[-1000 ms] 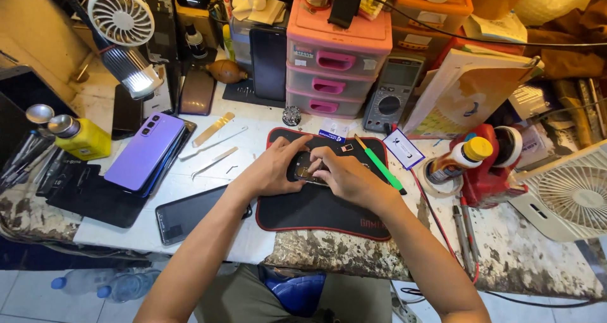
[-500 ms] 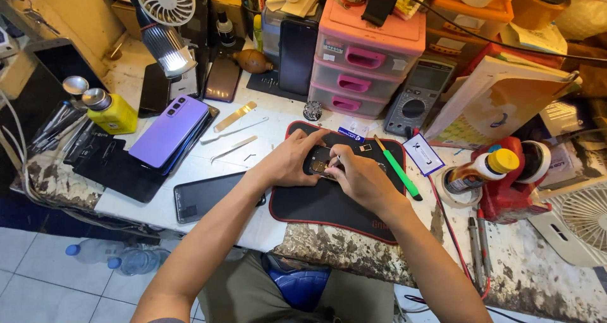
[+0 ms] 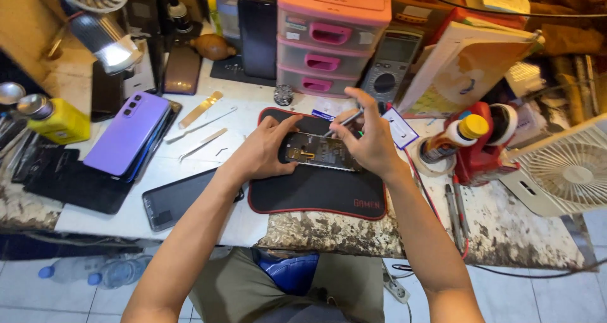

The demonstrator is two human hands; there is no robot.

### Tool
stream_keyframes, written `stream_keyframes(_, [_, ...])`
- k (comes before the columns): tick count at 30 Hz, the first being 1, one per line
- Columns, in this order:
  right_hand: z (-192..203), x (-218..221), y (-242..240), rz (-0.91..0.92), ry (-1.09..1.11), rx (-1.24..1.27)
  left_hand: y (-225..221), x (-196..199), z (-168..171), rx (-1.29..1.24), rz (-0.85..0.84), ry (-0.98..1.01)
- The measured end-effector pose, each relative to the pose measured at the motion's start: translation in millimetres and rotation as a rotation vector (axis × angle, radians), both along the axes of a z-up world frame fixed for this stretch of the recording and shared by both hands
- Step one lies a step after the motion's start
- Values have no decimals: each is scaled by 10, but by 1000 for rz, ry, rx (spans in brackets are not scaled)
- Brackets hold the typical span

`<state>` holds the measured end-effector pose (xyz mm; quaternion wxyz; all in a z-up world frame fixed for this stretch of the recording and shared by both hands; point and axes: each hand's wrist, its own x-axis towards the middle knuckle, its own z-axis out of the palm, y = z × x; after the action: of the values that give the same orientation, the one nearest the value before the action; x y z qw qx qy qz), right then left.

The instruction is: The person is disassembling or assembling a mobile phone, specifically working on internal screws and components at a repair bench.

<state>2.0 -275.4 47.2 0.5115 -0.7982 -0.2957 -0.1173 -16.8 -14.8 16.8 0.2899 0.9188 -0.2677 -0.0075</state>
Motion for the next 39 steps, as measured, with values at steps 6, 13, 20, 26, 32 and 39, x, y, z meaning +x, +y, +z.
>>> stream_keyframes(6, [-30,137,-246,-149,-103,128,-17,-4,41,64,3,-65])
stream_keyframes(13, [-108,148,-113,-134,-194,34,-4,-6,-97,17,16,-144])
stream_keyframes(20, [-102,181,-193,-137,-221,64,-53,-63,111,-84,-65,-19])
stream_keyframes(26, [-96,175,-266,-178,-234,64,-32,-82,196,-20,-106,-29])
stream_keyframes(32, [-101,209,-347,-205,-249,82,77,-92,421,-25,-91,170])
stream_keyframes(39, [-104,181,-366,-209,-209,59,20,-83,357,-31,-120,200])
